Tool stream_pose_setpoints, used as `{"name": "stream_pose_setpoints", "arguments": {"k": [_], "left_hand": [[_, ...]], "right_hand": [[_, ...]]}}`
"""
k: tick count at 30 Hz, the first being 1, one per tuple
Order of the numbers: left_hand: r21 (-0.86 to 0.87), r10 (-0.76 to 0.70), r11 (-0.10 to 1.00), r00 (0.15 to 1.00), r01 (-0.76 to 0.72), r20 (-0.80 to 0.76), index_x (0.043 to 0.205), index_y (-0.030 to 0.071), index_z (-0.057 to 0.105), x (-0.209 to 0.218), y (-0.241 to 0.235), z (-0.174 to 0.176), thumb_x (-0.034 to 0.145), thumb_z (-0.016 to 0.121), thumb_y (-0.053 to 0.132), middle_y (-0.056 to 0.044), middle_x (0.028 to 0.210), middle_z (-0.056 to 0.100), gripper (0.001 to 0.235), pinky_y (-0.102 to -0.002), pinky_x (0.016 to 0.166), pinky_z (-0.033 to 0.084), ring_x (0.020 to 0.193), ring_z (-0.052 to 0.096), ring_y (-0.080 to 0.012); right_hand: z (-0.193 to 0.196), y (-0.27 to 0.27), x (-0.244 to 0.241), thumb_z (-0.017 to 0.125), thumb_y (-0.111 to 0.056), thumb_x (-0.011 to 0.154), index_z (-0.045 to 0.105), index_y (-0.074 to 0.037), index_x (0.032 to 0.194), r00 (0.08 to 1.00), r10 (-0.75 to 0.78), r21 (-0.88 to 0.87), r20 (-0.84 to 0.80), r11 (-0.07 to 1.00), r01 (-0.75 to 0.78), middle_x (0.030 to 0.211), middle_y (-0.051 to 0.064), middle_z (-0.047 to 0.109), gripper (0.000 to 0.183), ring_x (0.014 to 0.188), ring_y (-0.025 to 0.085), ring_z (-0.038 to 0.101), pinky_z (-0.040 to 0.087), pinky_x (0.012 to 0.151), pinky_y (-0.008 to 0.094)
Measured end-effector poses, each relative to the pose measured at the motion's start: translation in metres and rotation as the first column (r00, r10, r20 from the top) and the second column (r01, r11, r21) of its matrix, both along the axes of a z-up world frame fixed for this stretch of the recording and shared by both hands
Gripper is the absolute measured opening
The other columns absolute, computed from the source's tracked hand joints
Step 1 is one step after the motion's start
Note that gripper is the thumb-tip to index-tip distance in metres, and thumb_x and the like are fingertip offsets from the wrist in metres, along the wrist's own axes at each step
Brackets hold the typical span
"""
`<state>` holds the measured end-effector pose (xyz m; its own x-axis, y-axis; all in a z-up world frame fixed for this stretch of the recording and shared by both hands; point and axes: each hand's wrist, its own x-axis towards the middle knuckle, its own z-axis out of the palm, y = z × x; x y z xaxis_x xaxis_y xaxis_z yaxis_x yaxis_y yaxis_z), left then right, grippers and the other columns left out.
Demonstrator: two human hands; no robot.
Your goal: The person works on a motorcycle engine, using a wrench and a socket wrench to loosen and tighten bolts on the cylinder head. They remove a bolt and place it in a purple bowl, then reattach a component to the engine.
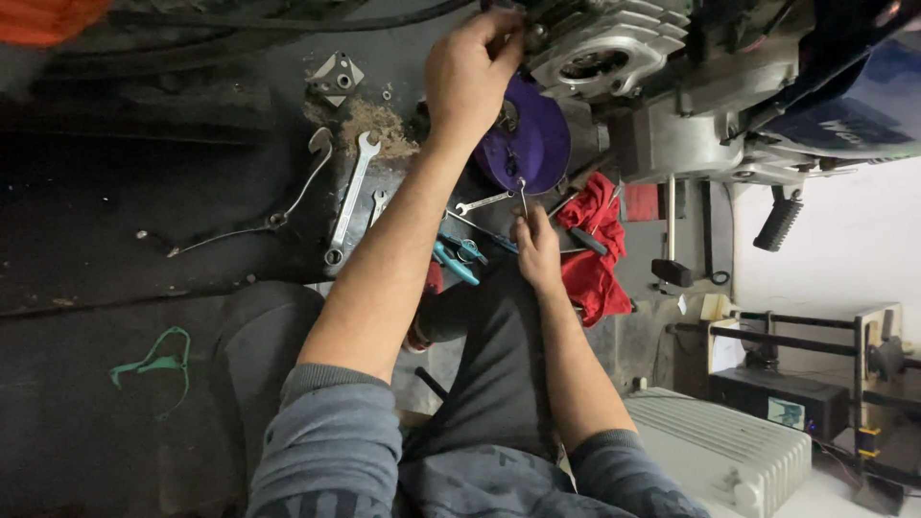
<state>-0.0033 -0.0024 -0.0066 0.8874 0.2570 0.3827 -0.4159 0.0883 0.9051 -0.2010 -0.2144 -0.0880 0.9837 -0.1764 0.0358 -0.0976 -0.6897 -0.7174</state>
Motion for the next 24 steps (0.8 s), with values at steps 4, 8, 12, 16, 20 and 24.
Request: {"name": "stream_pose_setpoints", "arguments": {"k": [4,8,12,16,20,24], "left_hand": [[-0.019,-0.003,1.000,1.000,0.003,-0.007,0.105,0.016,0.078,0.0002,-0.0022,-0.0017,0.090,0.074,0.019,-0.005,0.092,0.080,0.016,-0.033,0.071,0.059,0.083,0.079,-0.0215],[-0.031,-0.019,0.999,0.999,0.018,-0.034,0.104,0.016,0.078,0.0002,-0.0024,0.0010,0.090,0.074,0.020,-0.005,0.091,0.080,0.015,-0.033,0.070,0.059,0.082,0.080,-0.0206],[-0.013,-0.014,1.000,0.999,0.013,-0.049,0.103,0.017,0.078,0.0017,-0.0016,0.0026,0.089,0.074,0.021,-0.005,0.089,0.080,0.015,-0.033,0.070,0.059,0.082,0.079,-0.0213],[-0.011,-0.025,1.000,0.997,0.025,-0.072,0.104,0.017,0.078,0.0008,-0.0005,0.0031,0.088,0.074,0.022,-0.005,0.088,0.080,0.017,-0.034,0.070,0.059,0.080,0.079,-0.0214],[-0.015,0.004,1.000,1.000,-0.004,-0.014,0.105,0.017,0.078,-0.0002,-0.0010,0.0010,0.089,0.074,0.022,-0.005,0.091,0.080,0.017,-0.034,0.071,0.059,0.083,0.079,-0.0226],[-0.002,-0.023,1.000,0.998,0.023,-0.054,0.105,0.019,0.078,0.0030,-0.0024,0.0010,0.090,0.074,0.024,-0.003,0.091,0.080,0.016,-0.034,0.070,0.059,0.083,0.079,-0.0219]], "right_hand": [[-0.0026,-0.0012,0.0004,0.053,-0.008,0.106,0.059,-0.002,0.119,1.000,-0.020,-0.007,-0.023,1.000,0.020,0.079,0.001,0.056,0.016,0.071,0.010,0.052,0.045,0.066,0.026],[-0.0024,-0.0017,-0.0015,0.054,-0.009,0.105,0.059,-0.002,0.119,1.000,-0.006,-0.019,-0.005,1.000,0.006,0.081,0.000,0.058,0.016,0.073,0.009,0.054,0.047,0.067,0.025],[-0.0031,-0.0031,0.0013,0.054,-0.011,0.105,0.059,-0.002,0.120,0.999,-0.024,0.007,-0.032,1.000,0.024,0.082,0.000,0.056,0.018,0.074,0.009,0.051,0.045,0.068,0.026],[-0.0028,-0.0029,0.0003,0.055,-0.012,0.104,0.062,-0.002,0.121,1.000,-0.009,-0.074,0.012,0.997,0.010,0.085,0.000,0.058,0.020,0.076,0.010,0.051,0.046,0.070,0.026],[-0.0042,-0.0045,-0.0002,0.055,-0.013,0.106,0.061,-0.002,0.121,1.000,-0.016,-0.038,0.019,0.999,0.017,0.084,0.002,0.055,0.020,0.076,0.011,0.050,0.045,0.070,0.027],[-0.0029,-0.0031,0.0018,0.056,-0.015,0.105,0.061,-0.001,0.120,0.998,-0.056,-0.106,-0.009,0.993,0.055,0.082,0.002,0.056,0.021,0.075,0.011,0.052,0.046,0.069,0.027]]}}
